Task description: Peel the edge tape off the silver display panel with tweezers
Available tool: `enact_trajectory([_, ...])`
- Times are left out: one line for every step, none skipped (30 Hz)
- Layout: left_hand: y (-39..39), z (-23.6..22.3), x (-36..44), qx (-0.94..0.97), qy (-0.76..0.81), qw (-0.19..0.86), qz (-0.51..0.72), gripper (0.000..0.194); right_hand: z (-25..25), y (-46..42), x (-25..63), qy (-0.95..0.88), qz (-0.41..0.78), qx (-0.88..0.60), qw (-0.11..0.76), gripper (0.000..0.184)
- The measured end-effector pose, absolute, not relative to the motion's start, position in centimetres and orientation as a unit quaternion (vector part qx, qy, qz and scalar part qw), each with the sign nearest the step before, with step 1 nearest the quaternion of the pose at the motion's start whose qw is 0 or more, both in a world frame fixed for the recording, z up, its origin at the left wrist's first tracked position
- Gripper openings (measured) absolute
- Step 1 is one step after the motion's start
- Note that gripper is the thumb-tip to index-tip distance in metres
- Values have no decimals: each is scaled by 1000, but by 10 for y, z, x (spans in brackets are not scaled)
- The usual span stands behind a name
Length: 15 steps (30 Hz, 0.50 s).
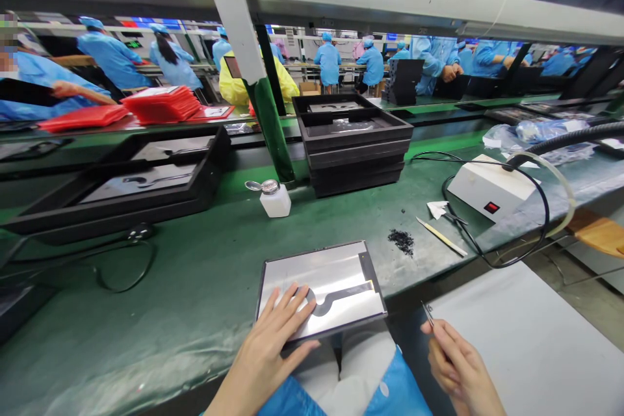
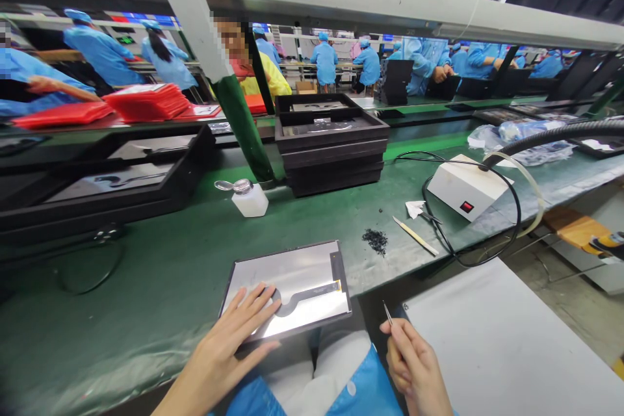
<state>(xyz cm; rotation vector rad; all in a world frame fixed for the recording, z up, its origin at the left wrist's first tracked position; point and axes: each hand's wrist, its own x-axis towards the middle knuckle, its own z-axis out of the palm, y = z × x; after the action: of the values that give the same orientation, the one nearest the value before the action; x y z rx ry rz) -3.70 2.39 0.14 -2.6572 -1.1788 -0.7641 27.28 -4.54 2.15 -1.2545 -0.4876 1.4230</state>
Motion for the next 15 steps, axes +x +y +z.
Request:
enact_trajectory([24, 1, -37, -883, -390, 68, -253, 56, 22, -45, 273, -205, 603, -533, 558, 48])
enact_trajectory([24, 1, -37, -883, -389, 67, -253, 57, 22, -45, 274, -203, 603, -533, 558, 48])
enact_trajectory([24, 1, -38, -884, -389, 66, -253, 57, 22, -45, 274, -202, 602, -534, 558, 48])
enact_trajectory([24, 1, -38, -883, -389, 65, -253, 57, 23, -45, 275, -202, 601, -535, 558, 48])
enact_trajectory([24, 0, -38, -883, -388, 64, -255, 56, 23, -45, 275, -202, 600, -535, 559, 48])
enact_trajectory([24, 0, -38, -883, -388, 64, -256, 56, 24, -46, 276, -204, 599, -535, 561, 48])
enact_trajectory([24, 0, -38, -883, -389, 63, -256, 56, 24, -46, 276, -205, 597, -534, 563, 47])
enact_trajectory([24, -1, -38, -883, -389, 63, -255, 56, 24, -46, 277, -206, 596, -532, 565, 46])
enact_trajectory([24, -1, -38, -883, -391, 63, -253, 57, 25, -46, 277, -206, 595, -531, 567, 46])
enact_trajectory([24, -1, -38, -883, -391, 64, -252, 57, 25, -46, 278, -206, 594, -530, 569, 45])
enact_trajectory([24, -1, -38, -883, -392, 66, -250, 57, 24, -46, 279, -205, 594, -529, 570, 45])
enact_trajectory([24, -1, -38, -883, -392, 68, -250, 57, 24, -46, 279, -205, 594, -529, 571, 44])
enact_trajectory([25, -1, -38, -883, -391, 69, -251, 57, 24, -46, 280, -205, 594, -529, 570, 44])
enact_trajectory([25, -1, -38, -883, -389, 70, -254, 57, 23, -46, 281, -206, 595, -529, 569, 44])
enact_trajectory([25, -1, -38, -882, -389, 69, -256, 57, 23, -46, 282, -207, 596, -529, 567, 44])
